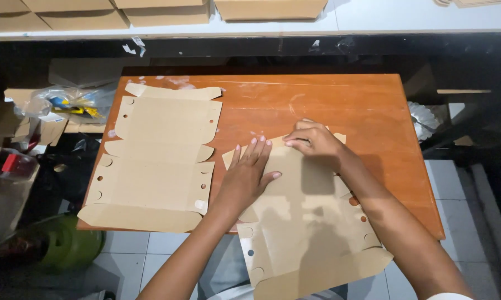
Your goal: The person assembles two flat cardboard box blanks into finished boxes by hand. They fold the side flaps, interlock the tabs into slots, and press the seams to form each box, then place the completed boxes on a nearby shelf.
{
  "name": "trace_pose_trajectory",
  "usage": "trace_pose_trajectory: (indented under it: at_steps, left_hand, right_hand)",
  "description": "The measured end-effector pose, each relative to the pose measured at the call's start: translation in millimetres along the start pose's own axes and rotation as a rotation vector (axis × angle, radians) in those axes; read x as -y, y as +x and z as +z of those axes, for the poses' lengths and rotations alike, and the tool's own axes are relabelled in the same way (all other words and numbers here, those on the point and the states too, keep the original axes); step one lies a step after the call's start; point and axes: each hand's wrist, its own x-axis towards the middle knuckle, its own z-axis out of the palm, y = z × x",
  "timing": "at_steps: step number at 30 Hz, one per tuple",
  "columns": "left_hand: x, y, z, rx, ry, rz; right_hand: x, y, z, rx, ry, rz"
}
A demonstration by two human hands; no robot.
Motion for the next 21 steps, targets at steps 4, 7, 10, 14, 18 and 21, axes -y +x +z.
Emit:
trace_pose_trajectory:
  at_steps: [4,7,10,14,18,21]
  left_hand:
    - [11.7,9.9,10.1,-0.125,-0.216,-0.028]
    - [23.8,26.7,41.9,-0.364,-0.154,-0.041]
    - [31.2,34.0,51.3,-0.497,-0.145,0.014]
    - [6.7,5.1,-11.2,-0.409,-0.225,-0.102]
    - [31.0,21.9,-6.1,-0.245,-0.274,-0.125]
    - [18.0,11.5,-27.9,-0.381,-0.291,-0.083]
  right_hand:
    - [-0.9,-3.1,1.8,0.003,0.054,0.141]
    - [8.2,-2.8,-0.9,0.016,-0.004,0.229]
    - [2.4,-5.5,2.9,0.052,-0.072,0.287]
    - [1.5,-9.8,-1.5,0.097,-0.132,0.246]
    - [43.5,-2.8,-26.6,0.082,-0.045,0.244]
    - [42.1,-1.5,-40.0,0.114,-0.064,0.245]
